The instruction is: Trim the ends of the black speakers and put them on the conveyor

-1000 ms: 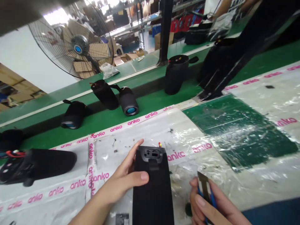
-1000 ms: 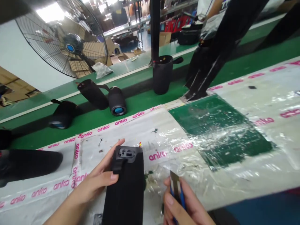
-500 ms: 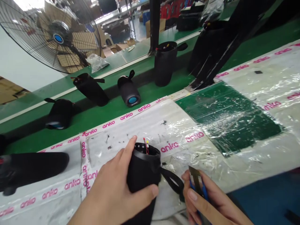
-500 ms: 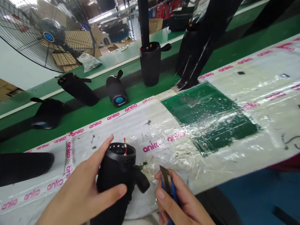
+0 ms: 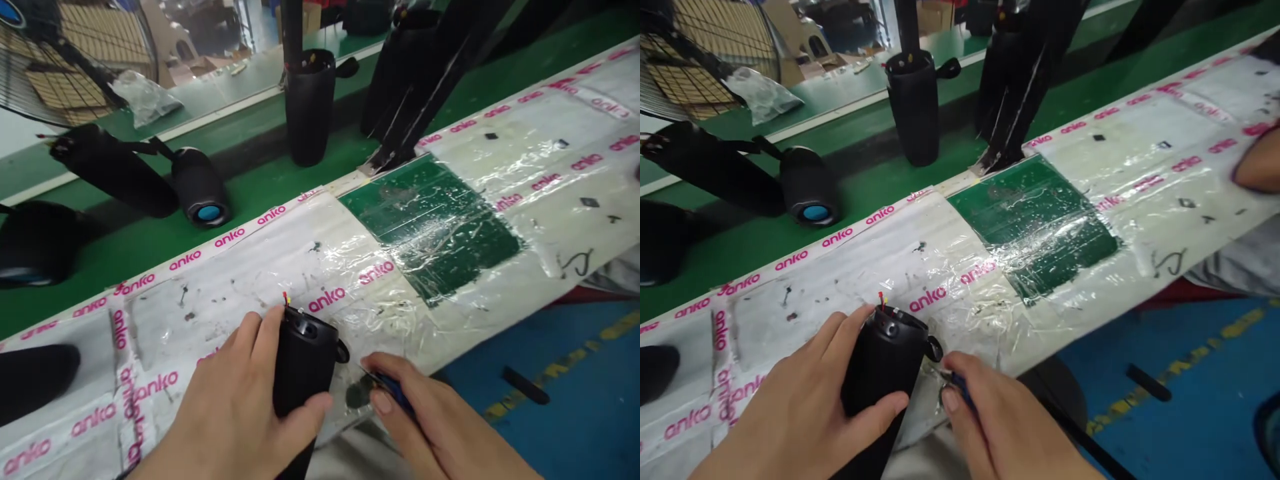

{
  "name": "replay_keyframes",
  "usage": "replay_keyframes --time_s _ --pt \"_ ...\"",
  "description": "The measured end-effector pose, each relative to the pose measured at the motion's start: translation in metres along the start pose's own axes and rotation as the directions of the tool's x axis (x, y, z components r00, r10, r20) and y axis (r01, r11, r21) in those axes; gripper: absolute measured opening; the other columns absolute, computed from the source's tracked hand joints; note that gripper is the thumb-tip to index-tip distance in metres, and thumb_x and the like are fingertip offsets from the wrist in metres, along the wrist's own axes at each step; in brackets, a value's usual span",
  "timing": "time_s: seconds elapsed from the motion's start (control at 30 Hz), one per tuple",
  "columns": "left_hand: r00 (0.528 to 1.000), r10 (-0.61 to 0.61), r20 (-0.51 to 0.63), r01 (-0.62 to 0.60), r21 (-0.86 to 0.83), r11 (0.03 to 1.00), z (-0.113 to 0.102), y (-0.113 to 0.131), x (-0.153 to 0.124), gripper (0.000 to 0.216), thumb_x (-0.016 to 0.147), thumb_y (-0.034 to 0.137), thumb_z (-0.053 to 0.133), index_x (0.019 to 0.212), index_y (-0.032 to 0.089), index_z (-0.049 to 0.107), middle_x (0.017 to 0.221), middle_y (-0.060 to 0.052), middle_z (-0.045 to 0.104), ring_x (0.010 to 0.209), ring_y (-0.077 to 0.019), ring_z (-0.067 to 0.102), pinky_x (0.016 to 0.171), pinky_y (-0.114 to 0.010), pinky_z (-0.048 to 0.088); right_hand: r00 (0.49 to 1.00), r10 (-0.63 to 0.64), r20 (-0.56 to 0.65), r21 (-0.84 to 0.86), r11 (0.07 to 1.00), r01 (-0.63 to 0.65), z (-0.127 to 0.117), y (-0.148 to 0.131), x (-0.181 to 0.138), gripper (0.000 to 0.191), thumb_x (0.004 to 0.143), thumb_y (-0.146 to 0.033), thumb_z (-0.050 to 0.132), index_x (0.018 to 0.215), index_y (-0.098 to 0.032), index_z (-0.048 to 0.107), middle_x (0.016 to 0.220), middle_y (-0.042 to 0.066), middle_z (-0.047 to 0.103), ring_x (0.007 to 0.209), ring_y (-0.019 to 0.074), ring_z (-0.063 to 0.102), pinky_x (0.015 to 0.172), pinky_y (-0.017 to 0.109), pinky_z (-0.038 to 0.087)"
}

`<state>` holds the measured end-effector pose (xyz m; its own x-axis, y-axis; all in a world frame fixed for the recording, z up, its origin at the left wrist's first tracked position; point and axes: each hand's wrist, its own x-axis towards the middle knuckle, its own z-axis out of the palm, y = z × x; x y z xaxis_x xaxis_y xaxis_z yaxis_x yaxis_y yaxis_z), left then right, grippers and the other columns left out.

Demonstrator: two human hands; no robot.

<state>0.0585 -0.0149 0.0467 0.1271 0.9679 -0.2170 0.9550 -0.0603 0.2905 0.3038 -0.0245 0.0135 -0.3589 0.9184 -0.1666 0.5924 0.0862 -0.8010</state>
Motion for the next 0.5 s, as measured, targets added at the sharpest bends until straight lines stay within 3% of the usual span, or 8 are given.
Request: replay_keyframes --time_s 0.07,0.13,0.23,0.5 --pt "1.000 0.018 -0.004 -0.018 -0.013 1.000 0.000 0.001 0.002 0.084 0.084 0.065 0.062 0.151 0.017 0.049 0.112 -0.016 0.073 0.082 -0.0387 0.078 0.062 -0.047 0.061 0.957 -0.290 0.032 -0.270 0.919 0.287 0.000 0.000 0.011 0.027 0.108 -0.023 0.036 0.123 -0.025 0.059 0.099 0.008 0.072 0.077 0.0247 0.073 0.059 0.034 0.055" --pt "1.000 0.020 -0.002 -0.020 -0.010 1.000 0.001 0.002 0.004 0.090 0.081 0.066 0.064 0.155 0.019 0.045 0.110 -0.015 0.073 0.077 -0.0374 0.078 0.058 -0.045 0.060 0.902 -0.423 0.082 -0.462 0.786 0.411 0.001 0.001 0.023 0.026 0.103 -0.012 0.035 0.119 -0.021 0.054 0.085 0.004 0.067 0.061 0.0228 0.067 0.048 0.033 0.047" --pt "1.000 0.003 0.013 -0.003 -0.007 1.000 0.002 0.003 0.005 0.092 0.079 0.068 0.065 0.156 0.022 0.044 0.109 -0.014 0.072 0.075 -0.0367 0.077 0.056 -0.044 0.059 0.888 -0.443 0.126 -0.571 0.699 0.430 0.000 0.000 0.034 0.027 0.098 -0.008 0.036 0.119 -0.019 0.049 0.079 0.002 0.063 0.058 0.0224 0.066 0.047 0.033 0.042" --pt "0.998 -0.016 0.069 0.022 -0.086 0.996 0.003 0.002 0.005 0.093 0.077 0.067 0.068 0.157 0.026 0.043 0.117 -0.016 0.070 0.083 -0.0379 0.077 0.066 -0.050 0.064 0.874 -0.461 0.154 -0.556 0.691 0.462 -0.001 -0.002 0.038 0.034 0.090 -0.004 0.038 0.120 -0.019 0.046 0.077 0.002 0.062 0.056 0.0213 0.064 0.048 0.032 0.039"
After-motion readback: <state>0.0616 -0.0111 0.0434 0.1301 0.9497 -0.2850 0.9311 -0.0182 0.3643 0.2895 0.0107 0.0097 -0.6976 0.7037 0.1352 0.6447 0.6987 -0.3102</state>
